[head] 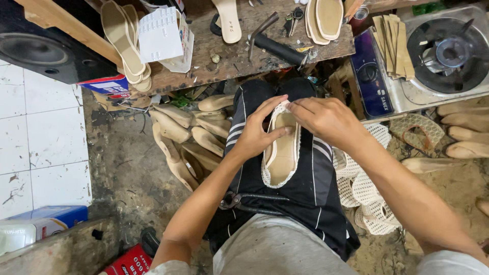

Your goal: The person holds a woven shoe upper fitted with an insole on their lap and repeatedly hammers the sole edge and upper with a cobbler's hammer, repositioning the shoe to work around it. They also use pliers to grip the shoe edge at points, then place the finished shoe on a shelf with other completed shoes.

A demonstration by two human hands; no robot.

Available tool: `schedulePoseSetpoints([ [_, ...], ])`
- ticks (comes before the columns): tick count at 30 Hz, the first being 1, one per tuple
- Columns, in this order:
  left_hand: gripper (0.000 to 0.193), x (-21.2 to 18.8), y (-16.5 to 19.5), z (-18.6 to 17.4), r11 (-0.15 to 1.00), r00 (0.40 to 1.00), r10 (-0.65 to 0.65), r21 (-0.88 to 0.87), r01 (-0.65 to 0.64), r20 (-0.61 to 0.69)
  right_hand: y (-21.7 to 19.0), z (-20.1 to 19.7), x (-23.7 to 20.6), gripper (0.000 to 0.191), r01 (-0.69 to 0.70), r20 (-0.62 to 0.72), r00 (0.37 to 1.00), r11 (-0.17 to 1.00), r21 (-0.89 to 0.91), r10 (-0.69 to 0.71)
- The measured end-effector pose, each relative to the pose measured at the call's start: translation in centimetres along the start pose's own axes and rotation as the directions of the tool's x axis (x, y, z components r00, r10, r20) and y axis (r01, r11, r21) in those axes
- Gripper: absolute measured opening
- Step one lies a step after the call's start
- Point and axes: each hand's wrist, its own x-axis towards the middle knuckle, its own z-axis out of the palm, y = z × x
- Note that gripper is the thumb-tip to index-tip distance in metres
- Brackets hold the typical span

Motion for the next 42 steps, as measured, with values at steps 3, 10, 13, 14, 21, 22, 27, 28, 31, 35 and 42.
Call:
schedulePoseSetpoints([
  [3,0.073,-0.1,-0.3,-0.2,0.999,1.0,-0.014,-0.051,0.016,0.024,1.2,0.5,-0.1,0.025,0.044,-0.06,0.997,0.996,0.077,-0.04],
  [10,0.074,-0.1,-1.2,-0.2,0.999,0.999,-0.026,-0.047,0.027,0.021,1.5,0.8,-0.5,0.023,-0.037,-0.071,0.996,0.988,0.152,0.048],
  [13,0.073,0.2,-1.4,-0.1,0.997,0.999,-0.021,-0.067,0.023,0.031,1.9,-0.2,-0.5,0.031,0.162,0.016,0.987,0.986,-0.024,-0.162],
  [14,0.073,0.2,-1.4,-0.1,0.997,0.999,-0.021,-0.076,0.024,0.033,2.1,-0.4,-0.4,0.034,0.209,0.049,0.977,0.975,-0.07,-0.206],
  [21,0.075,0.4,-1.5,-0.1,0.997,0.999,-0.03,-0.068,0.033,0.041,2.7,0.5,0.2,0.027,0.177,0.106,0.98,0.98,-0.096,-0.167],
  [22,0.075,0.4,-1.4,-0.1,0.996,0.999,-0.023,-0.081,0.026,0.039,2.7,0.8,0.3,0.021,0.003,0.079,0.997,0.998,0.055,-0.007],
  [27,0.077,0.2,-1.2,-0.5,0.99,0.997,-0.078,-0.118,0.081,0.028,1.6,1.7,0.6,0.023,-0.388,0.108,0.914,0.767,0.511,0.391],
  [28,0.079,0.0,-1.2,-0.5,0.987,0.993,-0.113,-0.109,0.116,0.03,1.2,1.8,0.6,0.029,-0.392,0.125,0.904,0.676,0.624,0.408],
  [31,0.081,-0.2,-1.3,-0.6,0.994,0.997,-0.081,-0.076,0.082,0.017,-0.1,2.4,0.2,0.047,-0.397,0.096,0.901,0.712,0.579,0.424],
  [35,0.08,-0.2,-2.0,-0.1,0.99,0.998,-0.069,-0.122,0.07,0.013,-1.2,3.9,-0.2,0.054,-0.598,0.148,0.762,0.596,0.536,0.631],
  [42,0.077,-0.3,-3.6,1.0,0.951,0.996,-0.088,-0.294,0.09,0.02,-0.8,5.4,-1.2,0.048,-0.577,0.092,0.74,0.559,0.596,0.666],
])
